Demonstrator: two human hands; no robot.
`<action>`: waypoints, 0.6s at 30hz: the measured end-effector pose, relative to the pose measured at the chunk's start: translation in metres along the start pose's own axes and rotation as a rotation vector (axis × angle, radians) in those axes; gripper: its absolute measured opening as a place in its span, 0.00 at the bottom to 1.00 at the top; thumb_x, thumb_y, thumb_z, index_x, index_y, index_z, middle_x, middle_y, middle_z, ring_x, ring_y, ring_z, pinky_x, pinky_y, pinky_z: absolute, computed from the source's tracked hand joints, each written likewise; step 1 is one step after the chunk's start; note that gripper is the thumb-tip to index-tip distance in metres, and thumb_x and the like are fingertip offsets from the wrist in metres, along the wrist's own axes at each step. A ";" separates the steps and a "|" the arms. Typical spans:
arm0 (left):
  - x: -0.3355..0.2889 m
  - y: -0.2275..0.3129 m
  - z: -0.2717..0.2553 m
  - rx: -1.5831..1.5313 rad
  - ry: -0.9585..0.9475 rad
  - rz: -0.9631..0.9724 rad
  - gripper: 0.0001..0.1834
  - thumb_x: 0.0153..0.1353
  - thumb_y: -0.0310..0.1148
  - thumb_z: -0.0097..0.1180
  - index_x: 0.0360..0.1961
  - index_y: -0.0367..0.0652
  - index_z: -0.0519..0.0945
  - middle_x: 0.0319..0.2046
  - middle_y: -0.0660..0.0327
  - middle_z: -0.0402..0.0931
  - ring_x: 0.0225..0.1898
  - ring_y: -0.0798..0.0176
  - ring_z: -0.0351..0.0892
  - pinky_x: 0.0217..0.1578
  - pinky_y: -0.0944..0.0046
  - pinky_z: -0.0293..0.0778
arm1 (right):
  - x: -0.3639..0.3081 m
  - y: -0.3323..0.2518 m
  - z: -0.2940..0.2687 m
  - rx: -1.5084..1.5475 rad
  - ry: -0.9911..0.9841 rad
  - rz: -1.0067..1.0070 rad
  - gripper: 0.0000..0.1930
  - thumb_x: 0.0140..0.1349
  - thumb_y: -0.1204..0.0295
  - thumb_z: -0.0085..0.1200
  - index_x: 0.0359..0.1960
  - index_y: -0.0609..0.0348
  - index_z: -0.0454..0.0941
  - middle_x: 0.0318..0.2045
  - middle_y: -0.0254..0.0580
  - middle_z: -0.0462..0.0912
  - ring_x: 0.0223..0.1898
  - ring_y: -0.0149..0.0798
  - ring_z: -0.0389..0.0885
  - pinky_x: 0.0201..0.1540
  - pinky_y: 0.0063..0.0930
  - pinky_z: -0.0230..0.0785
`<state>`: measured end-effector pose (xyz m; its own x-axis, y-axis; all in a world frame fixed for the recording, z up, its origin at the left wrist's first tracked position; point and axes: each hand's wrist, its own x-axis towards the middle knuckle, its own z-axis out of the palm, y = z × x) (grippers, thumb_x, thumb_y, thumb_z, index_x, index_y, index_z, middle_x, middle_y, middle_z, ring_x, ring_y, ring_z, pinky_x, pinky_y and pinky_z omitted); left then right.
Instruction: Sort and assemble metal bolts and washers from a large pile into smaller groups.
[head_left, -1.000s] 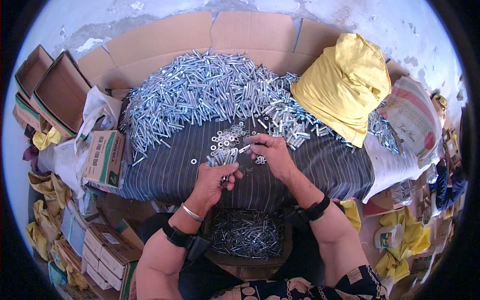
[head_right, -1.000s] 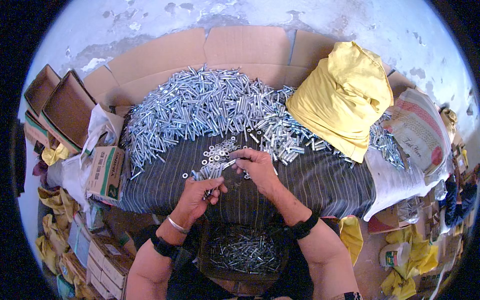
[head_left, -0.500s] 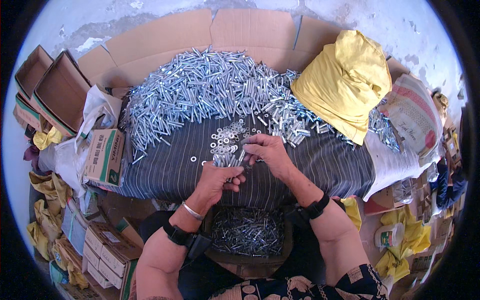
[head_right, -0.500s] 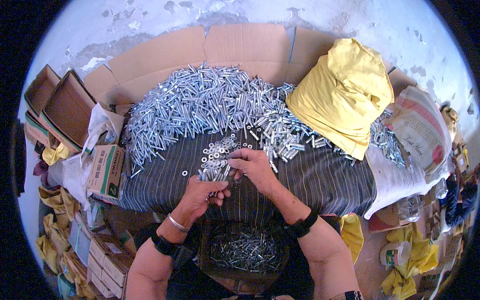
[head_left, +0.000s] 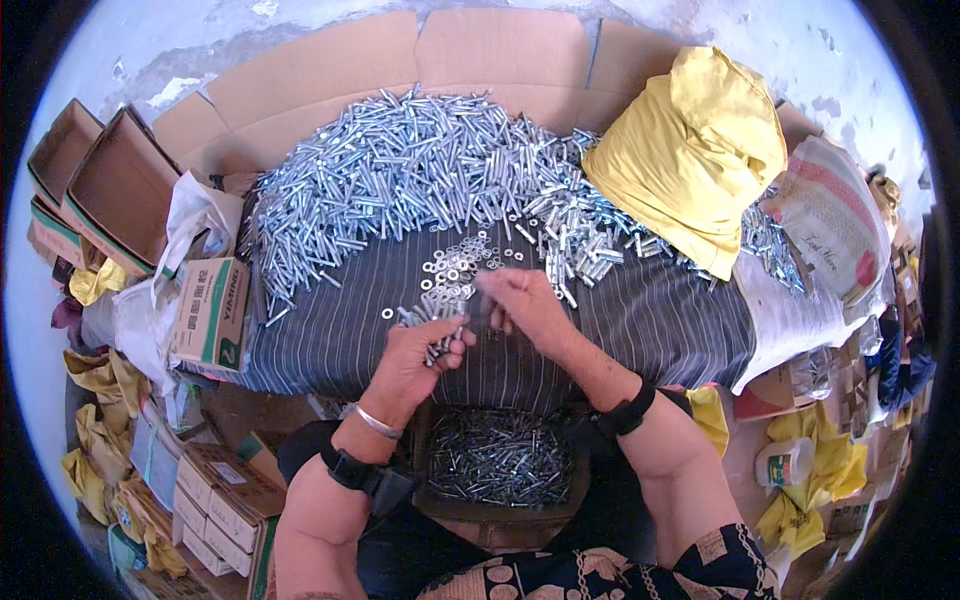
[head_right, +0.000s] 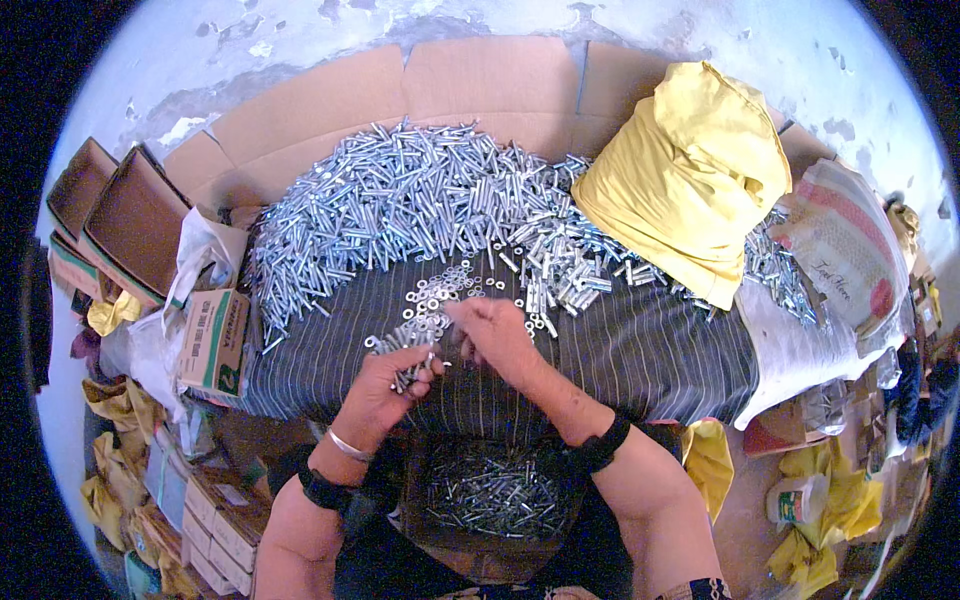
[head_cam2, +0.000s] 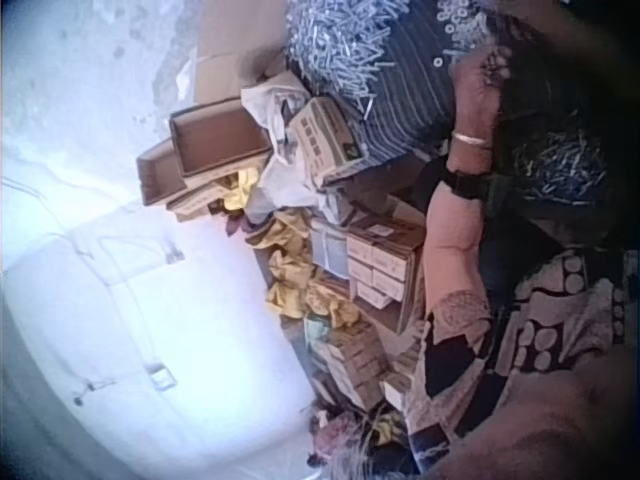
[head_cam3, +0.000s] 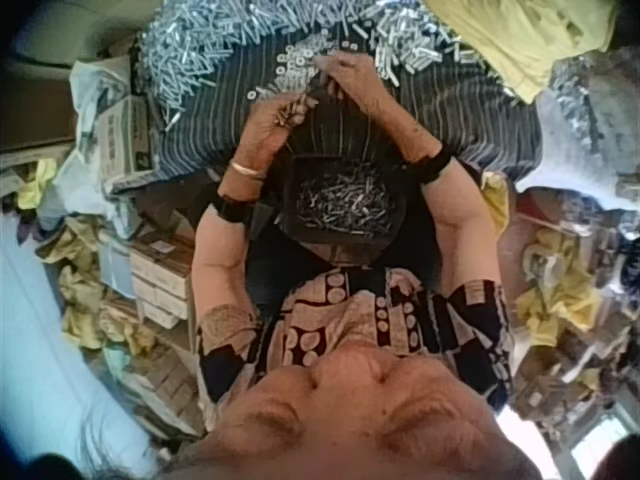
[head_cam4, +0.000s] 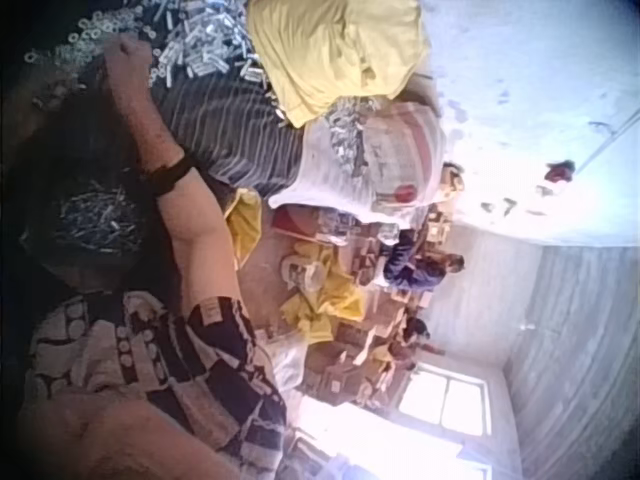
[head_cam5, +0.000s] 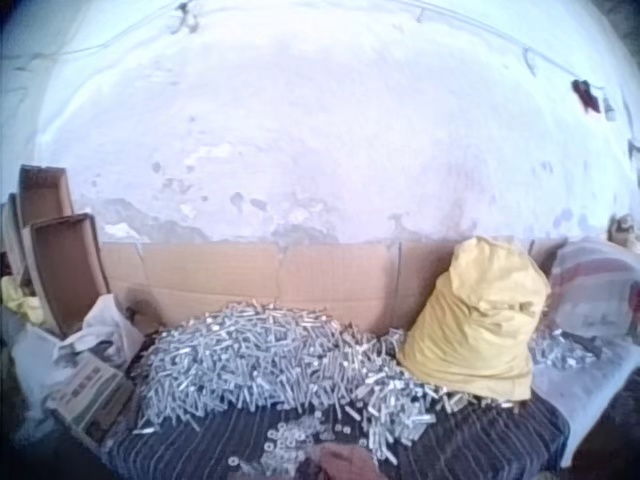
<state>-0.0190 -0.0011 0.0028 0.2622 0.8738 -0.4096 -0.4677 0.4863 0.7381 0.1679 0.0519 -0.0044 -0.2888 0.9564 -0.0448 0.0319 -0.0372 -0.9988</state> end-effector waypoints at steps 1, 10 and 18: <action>-0.002 0.004 -0.001 -0.027 0.050 0.022 0.09 0.58 0.28 0.57 0.36 0.33 0.78 0.27 0.56 0.79 0.22 0.71 0.75 0.19 0.75 0.70 | 0.004 0.001 -0.003 -0.033 0.067 -0.076 0.12 0.61 0.66 0.53 0.29 0.64 0.80 0.16 0.33 0.76 0.16 0.23 0.72 0.17 0.19 0.63; -0.004 0.011 0.001 -0.056 0.159 0.103 0.09 0.54 0.26 0.60 0.33 0.30 0.79 0.23 0.55 0.78 0.17 0.72 0.70 0.13 0.74 0.59 | 0.027 0.032 0.013 -0.929 0.189 -0.538 0.06 0.53 0.69 0.55 0.25 0.56 0.78 0.24 0.46 0.77 0.28 0.53 0.79 0.31 0.47 0.71; -0.003 0.011 0.002 -0.057 0.164 0.101 0.10 0.53 0.26 0.61 0.34 0.29 0.80 0.22 0.56 0.77 0.16 0.73 0.69 0.13 0.74 0.58 | 0.025 0.036 0.013 -0.936 0.208 -0.468 0.05 0.48 0.70 0.56 0.26 0.56 0.80 0.25 0.47 0.78 0.28 0.52 0.79 0.33 0.44 0.72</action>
<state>-0.0234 0.0017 0.0129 0.0733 0.9044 -0.4204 -0.5332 0.3918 0.7498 0.1492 0.0709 -0.0416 -0.2964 0.8519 0.4317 0.7084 0.4993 -0.4989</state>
